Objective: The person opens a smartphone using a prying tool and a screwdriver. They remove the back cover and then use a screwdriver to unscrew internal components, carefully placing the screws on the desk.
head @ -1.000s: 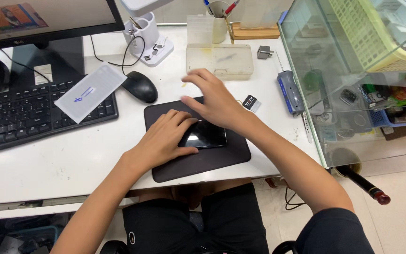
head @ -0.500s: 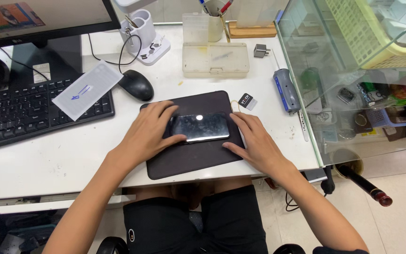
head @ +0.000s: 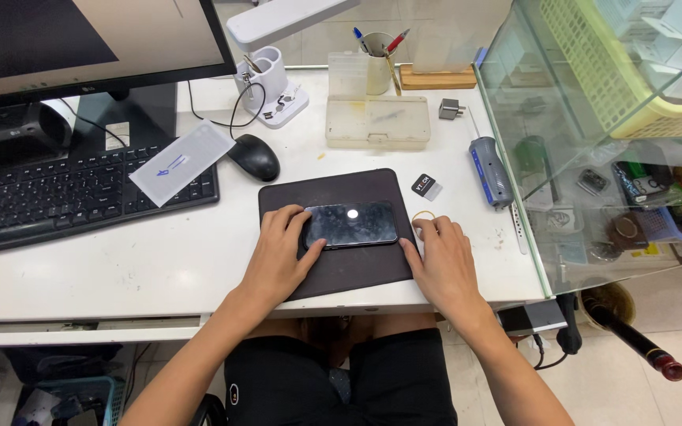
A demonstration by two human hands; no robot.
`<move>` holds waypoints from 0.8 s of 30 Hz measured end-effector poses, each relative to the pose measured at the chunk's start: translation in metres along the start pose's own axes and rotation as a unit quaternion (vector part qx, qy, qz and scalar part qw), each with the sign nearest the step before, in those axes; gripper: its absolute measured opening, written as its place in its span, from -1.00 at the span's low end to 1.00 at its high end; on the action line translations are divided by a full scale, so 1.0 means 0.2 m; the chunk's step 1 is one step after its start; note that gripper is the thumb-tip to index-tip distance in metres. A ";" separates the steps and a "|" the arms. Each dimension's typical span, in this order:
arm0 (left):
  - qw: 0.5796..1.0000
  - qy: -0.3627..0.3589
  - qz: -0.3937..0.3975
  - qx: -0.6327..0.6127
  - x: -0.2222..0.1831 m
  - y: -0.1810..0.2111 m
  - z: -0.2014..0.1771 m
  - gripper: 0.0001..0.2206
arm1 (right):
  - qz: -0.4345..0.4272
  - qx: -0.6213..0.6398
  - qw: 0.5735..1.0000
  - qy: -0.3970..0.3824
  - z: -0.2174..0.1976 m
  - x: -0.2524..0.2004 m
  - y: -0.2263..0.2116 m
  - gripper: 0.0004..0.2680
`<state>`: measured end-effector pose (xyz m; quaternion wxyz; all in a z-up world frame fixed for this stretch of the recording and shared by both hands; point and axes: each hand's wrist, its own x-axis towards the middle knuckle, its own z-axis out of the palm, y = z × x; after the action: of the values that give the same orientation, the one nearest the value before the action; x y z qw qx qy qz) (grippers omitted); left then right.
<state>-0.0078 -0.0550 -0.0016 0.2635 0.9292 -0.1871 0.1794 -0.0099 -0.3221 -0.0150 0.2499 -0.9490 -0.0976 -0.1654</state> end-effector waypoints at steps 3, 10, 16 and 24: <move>0.999 -0.018 -0.017 -0.041 0.00 -0.07 -0.07 -0.62 | -0.034 0.008 0.998 0.049 0.02 -0.01 0.03 -0.79; 1.000 -0.007 0.019 0.000 -0.12 -0.32 -0.33 -0.75 | -0.047 0.040 0.994 0.085 0.05 -0.02 0.07 -0.81; 0.997 0.010 0.047 0.067 -0.17 -0.29 -0.32 -0.74 | -0.054 0.025 0.994 0.093 0.05 -0.04 0.05 -0.81; 0.993 -0.018 0.087 0.072 -0.12 -0.16 -0.25 -0.65 | -0.045 0.036 0.994 0.095 0.04 -0.03 0.08 -0.86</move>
<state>-0.0250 0.0043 0.0141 0.1761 0.9291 -0.2584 0.1974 -0.0093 -0.3324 -0.0302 0.2843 -0.9140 -0.1217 -0.2625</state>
